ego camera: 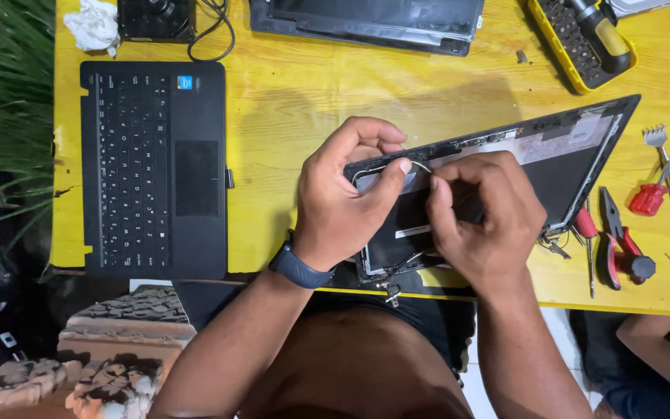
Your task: Securing internal brackets and routing cables for a laptop screen assembly on a repair bench.
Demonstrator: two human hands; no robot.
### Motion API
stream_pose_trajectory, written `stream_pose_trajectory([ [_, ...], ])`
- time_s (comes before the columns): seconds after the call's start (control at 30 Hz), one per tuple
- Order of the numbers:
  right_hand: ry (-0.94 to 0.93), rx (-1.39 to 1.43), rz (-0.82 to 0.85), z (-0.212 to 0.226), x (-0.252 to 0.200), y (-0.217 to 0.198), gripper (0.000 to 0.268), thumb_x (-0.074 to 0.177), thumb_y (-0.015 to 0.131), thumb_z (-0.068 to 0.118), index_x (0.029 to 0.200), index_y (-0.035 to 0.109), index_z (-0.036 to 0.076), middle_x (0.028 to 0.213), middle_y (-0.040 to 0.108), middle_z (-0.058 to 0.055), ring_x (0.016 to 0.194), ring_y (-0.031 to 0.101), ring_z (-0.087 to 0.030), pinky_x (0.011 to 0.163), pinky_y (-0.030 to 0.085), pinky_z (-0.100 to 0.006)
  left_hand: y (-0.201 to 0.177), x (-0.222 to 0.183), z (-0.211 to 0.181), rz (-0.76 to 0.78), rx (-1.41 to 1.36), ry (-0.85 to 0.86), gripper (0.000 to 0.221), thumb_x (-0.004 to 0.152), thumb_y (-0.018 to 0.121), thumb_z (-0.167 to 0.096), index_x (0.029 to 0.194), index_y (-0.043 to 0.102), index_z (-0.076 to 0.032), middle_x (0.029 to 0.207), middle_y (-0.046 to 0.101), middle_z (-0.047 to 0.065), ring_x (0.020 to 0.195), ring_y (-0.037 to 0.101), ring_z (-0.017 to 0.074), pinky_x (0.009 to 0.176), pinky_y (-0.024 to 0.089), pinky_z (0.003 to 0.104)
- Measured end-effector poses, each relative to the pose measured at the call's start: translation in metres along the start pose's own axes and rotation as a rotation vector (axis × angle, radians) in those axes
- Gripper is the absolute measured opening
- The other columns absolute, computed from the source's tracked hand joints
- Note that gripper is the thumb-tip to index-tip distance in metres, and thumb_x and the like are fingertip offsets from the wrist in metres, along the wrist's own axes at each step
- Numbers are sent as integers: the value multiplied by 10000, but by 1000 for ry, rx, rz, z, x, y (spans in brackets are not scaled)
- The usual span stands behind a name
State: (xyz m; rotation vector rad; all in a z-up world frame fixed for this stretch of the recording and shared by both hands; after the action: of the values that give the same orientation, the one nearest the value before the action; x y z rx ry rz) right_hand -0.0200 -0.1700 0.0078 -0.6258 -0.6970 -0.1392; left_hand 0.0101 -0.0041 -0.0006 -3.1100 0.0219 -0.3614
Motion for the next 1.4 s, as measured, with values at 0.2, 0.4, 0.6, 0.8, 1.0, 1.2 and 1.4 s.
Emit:
stream_pose_trajectory([
  [0.2,22,-55,-24,-8,-4,1,77,1008,749,26,951,732,-23,856,680,-169,733,662,-389,656,519,-438,1,-1,1,22,-6,25,199,896,722,-59,1079,671,-120,909,714,71,854,769,177,781,619,340],
  [0.4,75,-120,37,8,1,-3,86,1046,717,-76,989,653,-83,935,661,-195,818,622,-306,741,475,-368,1,-2,-16,79,149,42,206,926,702,7,1081,617,-99,1045,681,9,956,689,119,946,619,276],
  [0.6,48,-121,16,11,2,-3,85,1044,697,-94,982,638,-92,917,650,-208,808,612,-324,757,480,-388,2,-1,-16,69,182,82,225,916,714,29,1078,617,-92,1042,670,23,939,686,127,931,629,275],
  [0.8,36,-131,-8,9,1,-1,96,1041,691,-86,964,635,-96,905,647,-209,796,604,-326,753,477,-393,3,-1,-14,69,190,87,231,909,718,25,1076,619,-101,1043,672,17,941,689,129,917,634,285],
  [1.0,-19,-190,-42,5,0,3,89,1042,699,-85,976,642,-100,914,653,-226,814,612,-353,755,495,-421,5,-1,-15,49,193,85,214,906,708,13,1064,623,-103,1032,673,8,930,689,120,918,636,281],
  [1.2,-6,-232,-27,5,-2,5,85,1039,702,-68,975,647,-67,911,649,-187,798,604,-326,737,480,-393,5,-1,-14,34,189,84,214,896,701,13,1060,626,-103,1029,678,13,924,701,129,917,635,278],
  [1.4,55,-176,4,5,0,1,91,1031,735,-74,984,658,-82,936,650,-204,838,633,-328,766,496,-385,1,4,-17,72,196,81,234,885,712,25,1071,634,-95,1033,676,18,931,693,122,926,636,272],
])
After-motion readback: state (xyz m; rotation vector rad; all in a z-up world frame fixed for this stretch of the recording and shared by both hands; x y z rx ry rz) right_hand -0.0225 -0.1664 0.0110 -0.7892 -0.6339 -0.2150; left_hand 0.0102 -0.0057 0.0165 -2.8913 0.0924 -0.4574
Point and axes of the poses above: each hand's wrist, its own x-axis towards the middle knuckle, its own y-axis out of the palm, z = x × y, the point moved 1 cm from there along x, towards the middle knuckle
